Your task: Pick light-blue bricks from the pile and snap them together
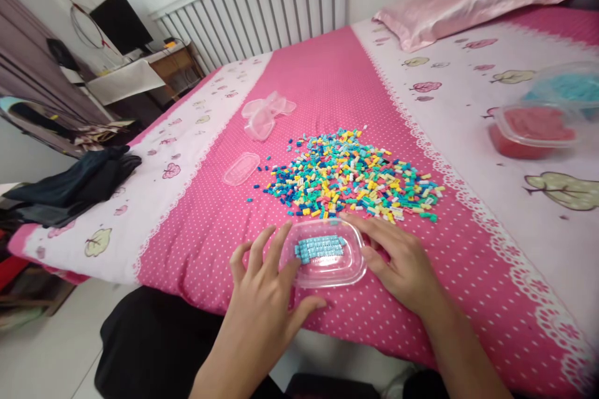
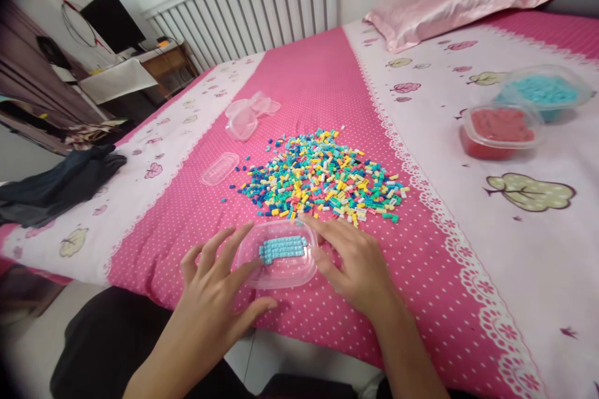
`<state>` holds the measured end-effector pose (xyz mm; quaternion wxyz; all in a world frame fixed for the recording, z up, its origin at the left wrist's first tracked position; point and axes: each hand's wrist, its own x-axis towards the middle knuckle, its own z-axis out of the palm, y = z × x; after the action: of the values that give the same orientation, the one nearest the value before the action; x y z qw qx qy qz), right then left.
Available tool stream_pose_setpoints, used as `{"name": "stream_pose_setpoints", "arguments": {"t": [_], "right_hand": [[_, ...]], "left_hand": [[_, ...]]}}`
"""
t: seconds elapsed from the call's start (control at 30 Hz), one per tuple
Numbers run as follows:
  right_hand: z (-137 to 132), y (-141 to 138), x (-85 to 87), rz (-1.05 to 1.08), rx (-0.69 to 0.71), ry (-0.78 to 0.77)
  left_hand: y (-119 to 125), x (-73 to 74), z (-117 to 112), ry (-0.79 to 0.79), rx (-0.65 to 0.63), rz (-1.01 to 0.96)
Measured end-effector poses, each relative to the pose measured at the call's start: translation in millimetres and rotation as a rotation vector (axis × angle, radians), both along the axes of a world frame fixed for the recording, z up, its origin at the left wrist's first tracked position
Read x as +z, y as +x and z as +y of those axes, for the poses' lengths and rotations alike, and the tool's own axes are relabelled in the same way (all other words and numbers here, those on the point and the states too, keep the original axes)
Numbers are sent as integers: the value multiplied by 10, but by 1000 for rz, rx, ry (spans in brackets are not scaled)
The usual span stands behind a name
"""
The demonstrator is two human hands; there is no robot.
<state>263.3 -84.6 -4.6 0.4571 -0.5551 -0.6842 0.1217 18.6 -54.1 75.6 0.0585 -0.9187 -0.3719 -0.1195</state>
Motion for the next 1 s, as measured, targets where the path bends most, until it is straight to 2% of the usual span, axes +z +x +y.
{"name": "stream_pose_setpoints", "arguments": {"t": [0.4,0.63,1.0], "right_hand": [[9,-18,38,11,-12,-25],[7,-17,72,28,-7,-55],[9,-12,56,40,-6,-54]], "left_hand": [[-12,7,16,64,-5,105],[-5,2,-5,110,36,87],[33,9,9,66,75,42]]}}
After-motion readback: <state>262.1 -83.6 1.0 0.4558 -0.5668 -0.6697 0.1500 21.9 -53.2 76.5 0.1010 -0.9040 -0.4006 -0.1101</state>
